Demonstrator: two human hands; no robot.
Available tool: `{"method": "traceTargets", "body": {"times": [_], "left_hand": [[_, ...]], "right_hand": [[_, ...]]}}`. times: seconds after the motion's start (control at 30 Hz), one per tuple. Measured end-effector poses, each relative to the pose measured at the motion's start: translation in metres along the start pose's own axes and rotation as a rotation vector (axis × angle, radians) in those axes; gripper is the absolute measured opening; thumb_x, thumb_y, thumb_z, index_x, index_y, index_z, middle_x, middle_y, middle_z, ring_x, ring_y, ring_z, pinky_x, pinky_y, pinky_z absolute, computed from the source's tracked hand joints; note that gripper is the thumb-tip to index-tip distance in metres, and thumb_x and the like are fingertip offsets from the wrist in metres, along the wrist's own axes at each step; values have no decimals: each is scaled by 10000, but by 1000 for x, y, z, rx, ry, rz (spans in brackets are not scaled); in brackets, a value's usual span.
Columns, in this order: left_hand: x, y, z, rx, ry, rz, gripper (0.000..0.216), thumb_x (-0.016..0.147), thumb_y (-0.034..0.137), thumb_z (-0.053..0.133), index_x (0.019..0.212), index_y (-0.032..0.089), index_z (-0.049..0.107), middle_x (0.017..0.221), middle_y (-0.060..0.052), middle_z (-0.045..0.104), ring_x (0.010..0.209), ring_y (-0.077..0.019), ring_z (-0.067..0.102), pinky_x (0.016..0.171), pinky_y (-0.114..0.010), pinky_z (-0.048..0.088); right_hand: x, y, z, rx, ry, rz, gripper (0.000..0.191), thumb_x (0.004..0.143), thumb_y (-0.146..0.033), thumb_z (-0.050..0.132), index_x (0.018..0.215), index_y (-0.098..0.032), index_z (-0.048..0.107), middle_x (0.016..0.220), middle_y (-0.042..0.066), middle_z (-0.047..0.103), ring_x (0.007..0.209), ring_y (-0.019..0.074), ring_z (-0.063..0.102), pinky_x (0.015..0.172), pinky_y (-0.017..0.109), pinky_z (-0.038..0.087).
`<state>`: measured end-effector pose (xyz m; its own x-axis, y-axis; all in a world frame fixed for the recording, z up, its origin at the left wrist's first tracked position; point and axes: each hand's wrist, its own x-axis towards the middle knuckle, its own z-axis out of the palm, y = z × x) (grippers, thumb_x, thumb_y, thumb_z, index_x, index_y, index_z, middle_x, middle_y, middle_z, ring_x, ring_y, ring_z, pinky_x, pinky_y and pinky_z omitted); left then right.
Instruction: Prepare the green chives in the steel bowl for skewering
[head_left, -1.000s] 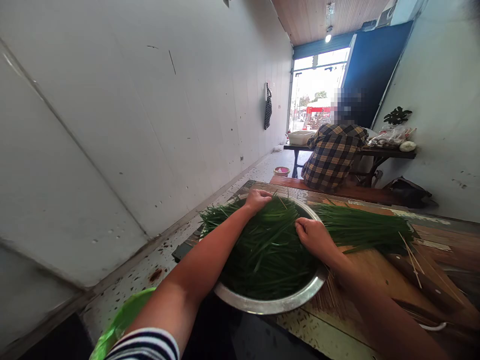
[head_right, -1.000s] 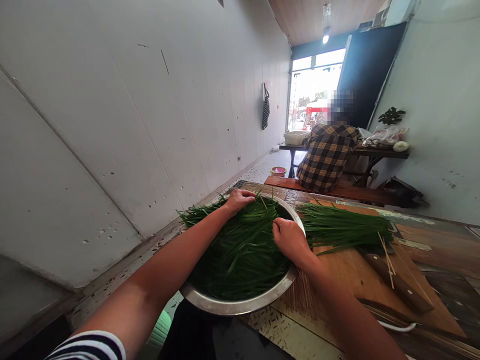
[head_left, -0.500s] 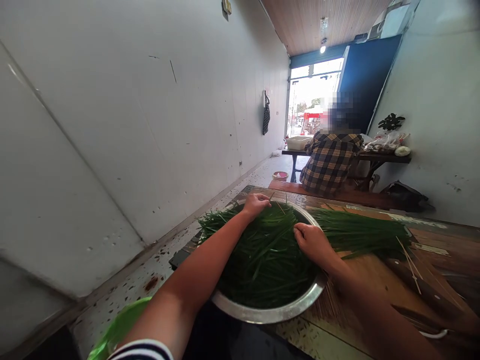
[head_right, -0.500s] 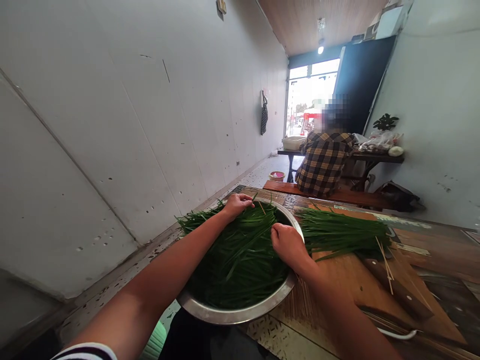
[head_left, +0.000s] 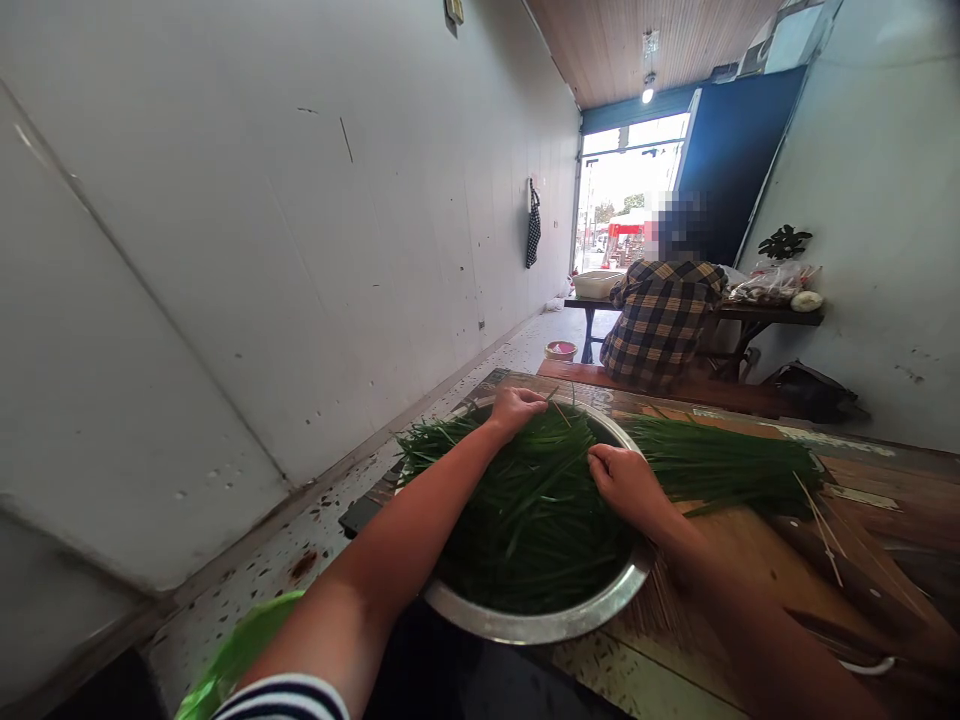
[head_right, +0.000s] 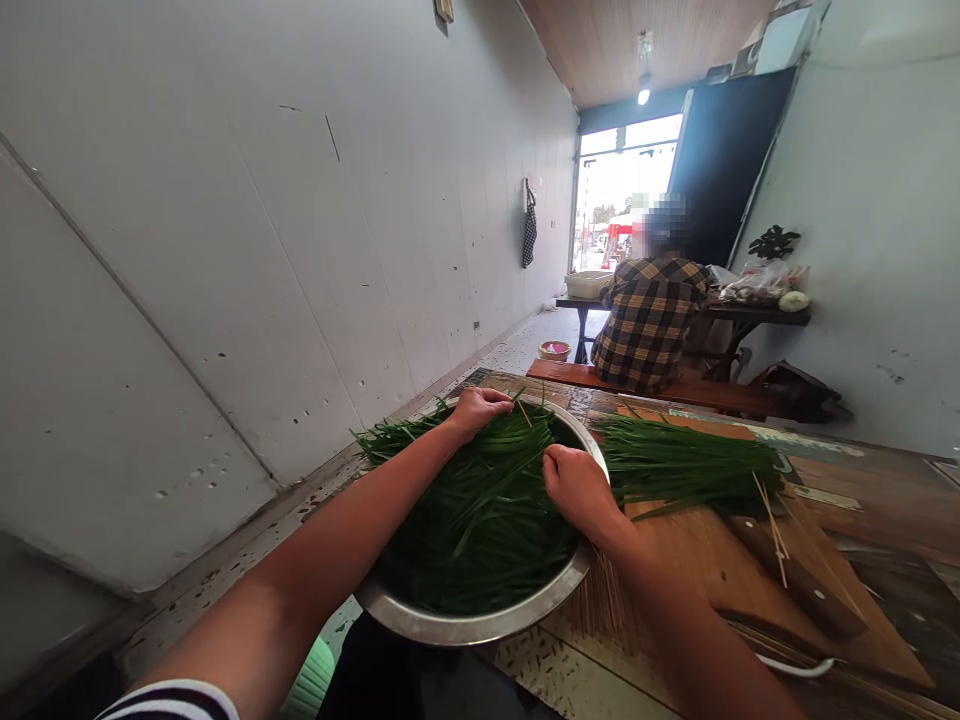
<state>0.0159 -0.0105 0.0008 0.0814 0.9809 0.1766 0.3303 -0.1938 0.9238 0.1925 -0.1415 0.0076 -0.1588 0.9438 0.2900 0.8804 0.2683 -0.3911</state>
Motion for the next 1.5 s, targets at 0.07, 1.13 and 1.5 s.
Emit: {"method": "traceTargets", "body": {"times": [0.07, 1.13, 1.5], "left_hand": [[0, 0, 1, -4, -7, 8, 263, 624, 250, 698, 837, 97, 723, 742, -71, 704, 651, -122, 605, 666, -239, 480], [-14, 29, -23, 218, -181, 47, 272, 686, 377, 654, 807, 148, 738, 685, -30, 689, 631, -132, 595, 630, -233, 465], [2, 1, -4, 558, -147, 116, 56, 586, 207, 693, 622, 176, 723, 568, -11, 636, 557, -119, 549, 553, -204, 400]], "right_hand": [[0, 0, 0, 0, -2, 0, 279, 849, -216, 363, 667, -181, 572, 666, 37, 634, 608, 120, 510, 581, 243, 271], [2, 2, 1, -11, 10, 14, 282, 845, -220, 371, 662, -180, 582, 653, 36, 634, 589, 120, 505, 571, 243, 268], [2, 1, 1, -39, 0, 18, 285, 851, -227, 369, 697, -182, 604, 697, 47, 662, 619, 130, 536, 576, 250, 268]]}}
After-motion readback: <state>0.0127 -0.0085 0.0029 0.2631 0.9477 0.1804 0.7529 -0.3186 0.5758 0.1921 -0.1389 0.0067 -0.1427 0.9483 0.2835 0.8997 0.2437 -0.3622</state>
